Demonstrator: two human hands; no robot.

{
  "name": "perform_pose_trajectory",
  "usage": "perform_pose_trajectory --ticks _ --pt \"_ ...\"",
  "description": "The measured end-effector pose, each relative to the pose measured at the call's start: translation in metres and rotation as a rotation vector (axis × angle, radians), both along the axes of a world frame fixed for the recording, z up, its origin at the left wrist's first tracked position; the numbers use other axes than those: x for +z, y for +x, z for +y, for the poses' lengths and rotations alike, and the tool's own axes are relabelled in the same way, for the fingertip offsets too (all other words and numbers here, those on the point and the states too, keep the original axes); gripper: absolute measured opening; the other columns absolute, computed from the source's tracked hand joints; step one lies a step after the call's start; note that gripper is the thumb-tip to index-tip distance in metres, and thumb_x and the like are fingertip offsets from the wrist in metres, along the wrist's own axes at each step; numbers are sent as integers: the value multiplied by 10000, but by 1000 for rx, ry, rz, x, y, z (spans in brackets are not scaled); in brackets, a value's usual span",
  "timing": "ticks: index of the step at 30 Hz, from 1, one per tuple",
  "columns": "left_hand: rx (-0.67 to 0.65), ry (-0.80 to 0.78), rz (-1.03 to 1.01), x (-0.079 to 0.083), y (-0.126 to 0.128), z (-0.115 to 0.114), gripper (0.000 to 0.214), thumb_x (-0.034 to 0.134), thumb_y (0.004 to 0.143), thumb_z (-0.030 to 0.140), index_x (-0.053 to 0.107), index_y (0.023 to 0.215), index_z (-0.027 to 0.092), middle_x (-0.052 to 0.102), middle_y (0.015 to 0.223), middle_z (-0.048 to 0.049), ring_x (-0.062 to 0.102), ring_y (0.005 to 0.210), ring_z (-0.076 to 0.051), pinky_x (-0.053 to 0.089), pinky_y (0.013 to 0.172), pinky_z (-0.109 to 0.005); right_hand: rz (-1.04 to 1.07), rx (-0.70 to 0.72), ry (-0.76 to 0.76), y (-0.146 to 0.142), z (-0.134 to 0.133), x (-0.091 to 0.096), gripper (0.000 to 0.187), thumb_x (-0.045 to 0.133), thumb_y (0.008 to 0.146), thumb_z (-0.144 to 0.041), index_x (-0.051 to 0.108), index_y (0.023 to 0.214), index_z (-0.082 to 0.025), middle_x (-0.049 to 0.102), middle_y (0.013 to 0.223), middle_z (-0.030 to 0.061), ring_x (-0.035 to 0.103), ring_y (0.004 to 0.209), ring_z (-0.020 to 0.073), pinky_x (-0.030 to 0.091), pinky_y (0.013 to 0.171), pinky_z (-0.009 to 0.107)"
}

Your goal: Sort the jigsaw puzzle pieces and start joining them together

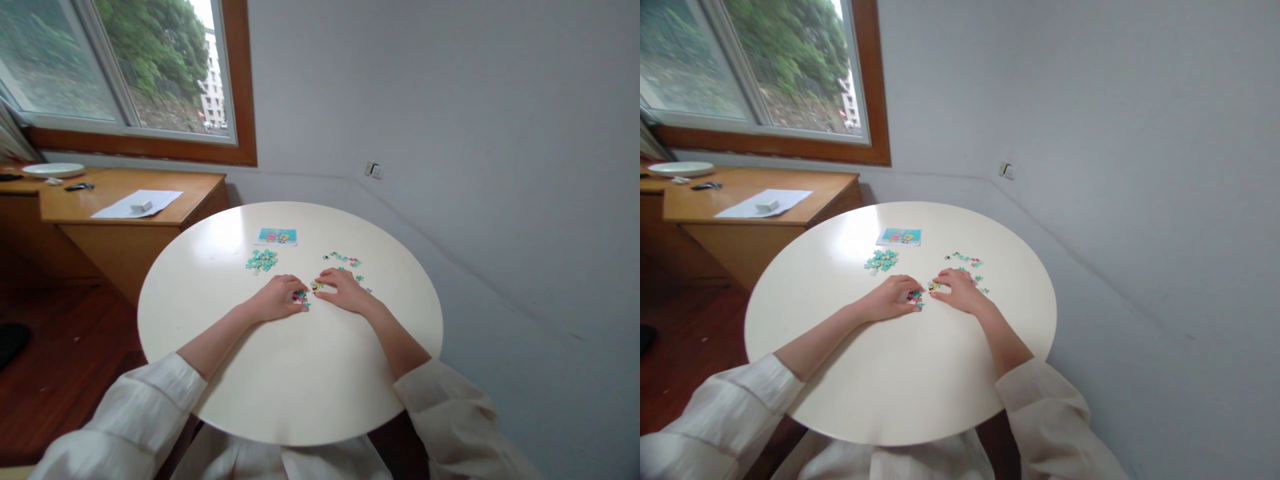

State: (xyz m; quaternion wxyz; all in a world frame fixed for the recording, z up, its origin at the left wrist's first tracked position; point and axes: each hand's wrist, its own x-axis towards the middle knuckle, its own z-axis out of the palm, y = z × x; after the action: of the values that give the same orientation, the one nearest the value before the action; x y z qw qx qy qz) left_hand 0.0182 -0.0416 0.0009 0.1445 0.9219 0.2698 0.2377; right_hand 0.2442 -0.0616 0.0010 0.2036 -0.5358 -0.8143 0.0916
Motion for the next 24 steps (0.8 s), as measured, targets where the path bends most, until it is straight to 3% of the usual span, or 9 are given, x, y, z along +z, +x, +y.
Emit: perform_pose_trajectory --ticks 11,14,19,24 --pt "57 11 25 0 0 -1 366 649 751 376 635 1072 200 642 1079 -92 576 1017 -233 424 927 -354 -24 0 -40 11 0 4 348 661 737 -439 682 1030 -253 573 1189 81 499 1145 240 256 1046 463" --pt "70 2 35 1 0 -1 366 642 759 367 629 1082 197 635 1093 -98 572 1034 -243 418 934 -371 28 -38 -31 14 1 6 321 630 763 -424 688 1013 -230 601 1162 83 525 1115 230 295 1032 428" --pt "75 -5 22 1 -2 -1 376 639 762 368 621 1099 202 630 1095 -98 572 1034 -248 404 945 -388 163 -226 -63 34 5 16 228 504 834 -298 704 841 -190 699 904 51 614 870 178 441 826 308" --pt "99 -10 -16 1 -3 0 326 567 817 356 627 1086 182 635 1079 -108 575 1026 -237 409 935 -377 250 -339 -166 57 6 18 197 552 751 -290 686 741 -146 651 639 23 561 602 130 415 588 234"
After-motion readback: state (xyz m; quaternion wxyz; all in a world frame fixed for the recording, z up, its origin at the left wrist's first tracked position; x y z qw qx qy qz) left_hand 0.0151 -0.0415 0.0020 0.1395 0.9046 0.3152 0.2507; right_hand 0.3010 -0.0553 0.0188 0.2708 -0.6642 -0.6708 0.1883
